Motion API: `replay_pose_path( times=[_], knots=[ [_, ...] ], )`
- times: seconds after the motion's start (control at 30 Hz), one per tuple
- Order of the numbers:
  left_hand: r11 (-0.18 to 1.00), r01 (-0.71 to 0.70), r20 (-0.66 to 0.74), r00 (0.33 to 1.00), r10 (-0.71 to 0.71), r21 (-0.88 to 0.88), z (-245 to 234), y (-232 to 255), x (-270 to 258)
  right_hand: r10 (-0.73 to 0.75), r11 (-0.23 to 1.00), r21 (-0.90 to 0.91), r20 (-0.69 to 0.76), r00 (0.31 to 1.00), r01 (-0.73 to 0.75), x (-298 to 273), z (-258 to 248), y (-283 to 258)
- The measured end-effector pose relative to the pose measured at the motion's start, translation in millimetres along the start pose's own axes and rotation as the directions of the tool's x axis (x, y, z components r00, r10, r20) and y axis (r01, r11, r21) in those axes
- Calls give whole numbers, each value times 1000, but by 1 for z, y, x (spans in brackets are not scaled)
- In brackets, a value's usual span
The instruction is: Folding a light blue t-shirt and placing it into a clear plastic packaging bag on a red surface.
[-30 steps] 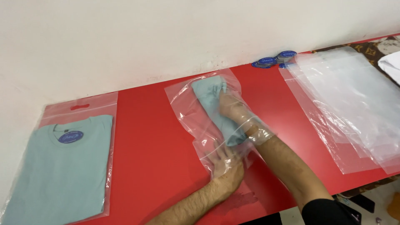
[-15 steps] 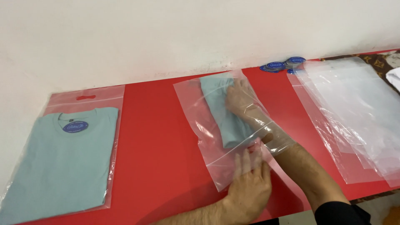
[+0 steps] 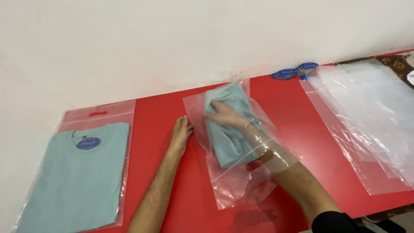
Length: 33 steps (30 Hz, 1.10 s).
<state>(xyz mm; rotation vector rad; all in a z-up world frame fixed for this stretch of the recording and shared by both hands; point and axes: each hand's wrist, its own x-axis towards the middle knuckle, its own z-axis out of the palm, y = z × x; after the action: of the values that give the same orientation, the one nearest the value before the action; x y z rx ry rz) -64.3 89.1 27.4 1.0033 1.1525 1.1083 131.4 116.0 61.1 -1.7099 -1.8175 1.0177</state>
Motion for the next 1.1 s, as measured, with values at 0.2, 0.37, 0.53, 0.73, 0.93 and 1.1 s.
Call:
replay_pose_path(
  times=[0.2, 0.37, 0.53, 0.73, 0.93, 1.1],
  knots=[
    [999, -28, 2, 1000, 28, -46, 13, -4, 11, 5, 953, 299, 160, 987, -53, -38, 5, -29],
    [996, -56, 0, 998, 56, 65, 11, -20, 21, -42, 960, 276, 31, 999, 32, -9, 10, 10],
    [983, -59, -9, 998, 61, 176, 10, -20, 19, -421, 893, -230, -124, 898, 387, 9, 44, 29],
    [977, -34, -79, 996, 52, 209, -4, -47, 41, -235, 756, -605, 105, 966, 249, -10, 41, 23],
    [982, -110, -61, 991, 120, 151, 5, -68, 46, -8, 823, -537, 313, 950, 184, -61, -20, -52],
    [972, -160, -66, 983, 174, 172, 14, -64, 46, -88, 777, -629, -118, 989, -6, 25, 1, 33]
  ],
)
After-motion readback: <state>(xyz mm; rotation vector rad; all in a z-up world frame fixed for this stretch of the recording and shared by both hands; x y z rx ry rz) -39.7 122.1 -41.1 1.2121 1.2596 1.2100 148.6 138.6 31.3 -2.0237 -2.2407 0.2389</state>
